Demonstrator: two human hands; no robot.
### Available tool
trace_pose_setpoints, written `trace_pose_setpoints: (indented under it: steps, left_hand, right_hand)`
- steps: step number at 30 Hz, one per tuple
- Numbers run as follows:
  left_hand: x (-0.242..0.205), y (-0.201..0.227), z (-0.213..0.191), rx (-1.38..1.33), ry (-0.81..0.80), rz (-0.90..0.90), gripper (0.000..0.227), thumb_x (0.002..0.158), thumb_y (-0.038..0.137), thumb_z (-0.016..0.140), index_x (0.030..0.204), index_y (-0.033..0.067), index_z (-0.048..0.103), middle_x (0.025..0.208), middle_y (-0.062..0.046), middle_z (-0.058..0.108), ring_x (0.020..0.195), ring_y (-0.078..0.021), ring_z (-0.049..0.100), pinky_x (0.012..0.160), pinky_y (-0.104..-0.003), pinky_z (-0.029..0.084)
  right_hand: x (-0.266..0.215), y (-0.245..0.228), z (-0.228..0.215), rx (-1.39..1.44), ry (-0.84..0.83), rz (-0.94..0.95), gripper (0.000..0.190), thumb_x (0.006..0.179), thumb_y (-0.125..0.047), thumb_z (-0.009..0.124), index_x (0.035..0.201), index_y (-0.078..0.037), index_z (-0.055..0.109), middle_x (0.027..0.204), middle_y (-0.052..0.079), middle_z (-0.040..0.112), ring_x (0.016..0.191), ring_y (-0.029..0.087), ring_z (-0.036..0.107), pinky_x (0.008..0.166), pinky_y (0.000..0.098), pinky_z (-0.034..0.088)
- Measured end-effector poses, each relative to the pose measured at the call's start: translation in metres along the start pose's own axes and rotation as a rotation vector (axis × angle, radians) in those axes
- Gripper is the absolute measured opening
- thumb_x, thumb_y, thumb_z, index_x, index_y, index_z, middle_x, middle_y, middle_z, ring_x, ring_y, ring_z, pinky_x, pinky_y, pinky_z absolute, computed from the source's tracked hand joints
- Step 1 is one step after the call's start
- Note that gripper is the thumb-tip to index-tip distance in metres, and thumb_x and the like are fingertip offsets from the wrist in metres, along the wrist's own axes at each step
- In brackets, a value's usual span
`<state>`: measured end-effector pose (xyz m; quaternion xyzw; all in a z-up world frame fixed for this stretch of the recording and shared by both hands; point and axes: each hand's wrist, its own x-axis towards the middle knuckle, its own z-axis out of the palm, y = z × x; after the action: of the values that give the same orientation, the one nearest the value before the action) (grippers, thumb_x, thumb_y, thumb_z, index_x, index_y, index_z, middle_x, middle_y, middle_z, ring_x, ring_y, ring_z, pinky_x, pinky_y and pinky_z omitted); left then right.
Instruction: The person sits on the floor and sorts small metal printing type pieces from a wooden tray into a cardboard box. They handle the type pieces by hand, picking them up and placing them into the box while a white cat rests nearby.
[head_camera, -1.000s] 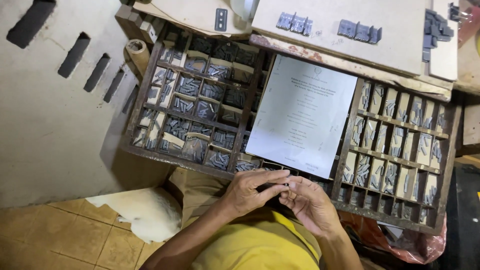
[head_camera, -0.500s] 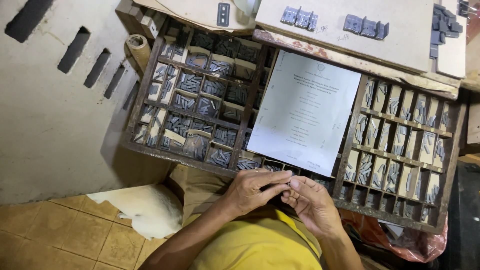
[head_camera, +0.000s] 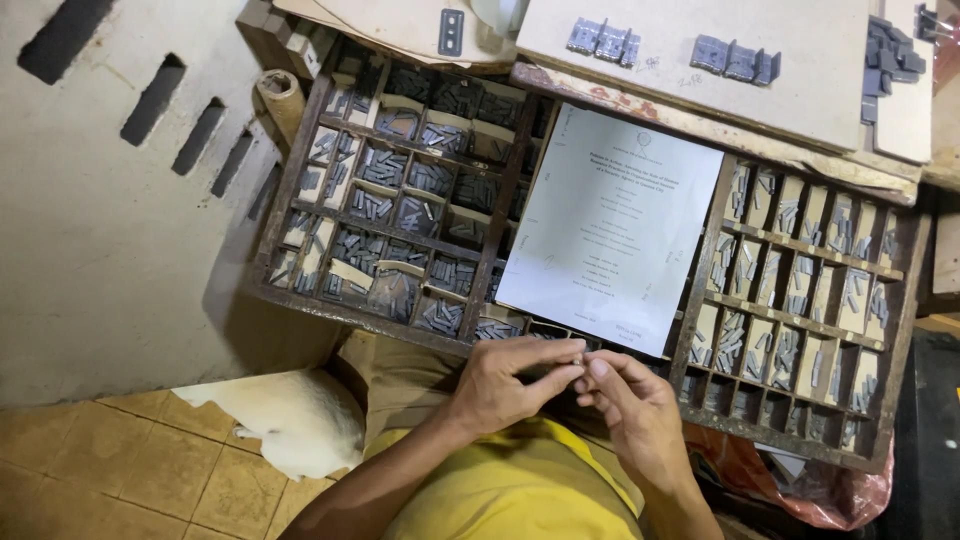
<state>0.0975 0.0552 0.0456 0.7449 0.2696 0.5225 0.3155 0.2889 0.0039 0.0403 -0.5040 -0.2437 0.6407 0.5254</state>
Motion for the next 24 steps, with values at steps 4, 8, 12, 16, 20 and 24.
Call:
trace_pose_setpoints:
  steps: [4,8,12,16,20,24]
  left_hand:
    - [0.018,0.011,-0.011,-0.318,0.003,-0.565,0.025,0.087,0.024,0.079,0.105,0.0068,0.079,0.095,-0.012,0.081,0.081,-0.017,0.08,0.073,-0.023,0.068]
    - [0.022,0.005,-0.009,-0.663,0.076,-0.933,0.031,0.081,0.02,0.083,0.102,-0.0022,0.08,0.083,-0.018,0.079,0.07,-0.0181,0.076,0.069,-0.027,0.069]
    - [0.023,0.006,-0.005,-0.7,0.079,-0.949,0.029,0.081,0.016,0.083,0.102,-0.0043,0.08,0.079,-0.017,0.077,0.069,-0.0152,0.073,0.067,-0.028,0.068]
    - [0.023,0.007,-0.003,-0.73,0.067,-0.915,0.023,0.081,0.011,0.083,0.099,-0.0034,0.08,0.086,-0.017,0.079,0.075,-0.0182,0.076,0.071,-0.027,0.068]
    - [0.022,0.007,-0.001,-0.695,0.024,-0.848,0.021,0.082,0.014,0.083,0.098,-0.0004,0.081,0.085,-0.015,0.08,0.075,-0.0169,0.077,0.072,-0.024,0.067]
    - [0.021,0.008,0.001,-0.646,-0.004,-0.837,0.021,0.083,0.016,0.083,0.099,0.0023,0.081,0.087,-0.013,0.081,0.077,-0.0142,0.076,0.074,-0.022,0.064]
  right_hand:
    - [-0.01,-0.012,0.009,-0.414,0.05,-0.227,0.021,0.093,-0.009,0.07,0.111,0.002,0.077,0.092,0.014,0.079,0.08,0.02,0.071,0.076,0.0307,0.061]
    - [-0.017,-0.011,0.02,-0.582,-0.005,-0.474,0.02,0.09,-0.005,0.074,0.109,0.0,0.077,0.102,0.01,0.08,0.094,0.016,0.074,0.088,0.0257,0.062]
    - [-0.015,-0.006,0.022,-0.558,-0.016,-0.532,0.021,0.089,-0.002,0.074,0.11,0.001,0.075,0.104,0.012,0.079,0.095,0.018,0.076,0.089,0.0271,0.065]
    - [-0.014,-0.003,0.021,-0.592,0.016,-0.576,0.02,0.088,-0.002,0.076,0.108,0.0,0.075,0.101,0.01,0.077,0.092,0.016,0.075,0.087,0.0249,0.065]
    - [-0.012,-0.001,0.016,-0.646,0.062,-0.626,0.016,0.087,-0.003,0.079,0.102,-0.001,0.075,0.097,0.01,0.076,0.087,0.013,0.073,0.081,0.0218,0.063]
    - [-0.011,-0.004,0.012,-0.673,0.034,-0.688,0.017,0.086,-0.002,0.079,0.103,-0.002,0.074,0.098,0.01,0.077,0.088,0.014,0.075,0.083,0.022,0.065]
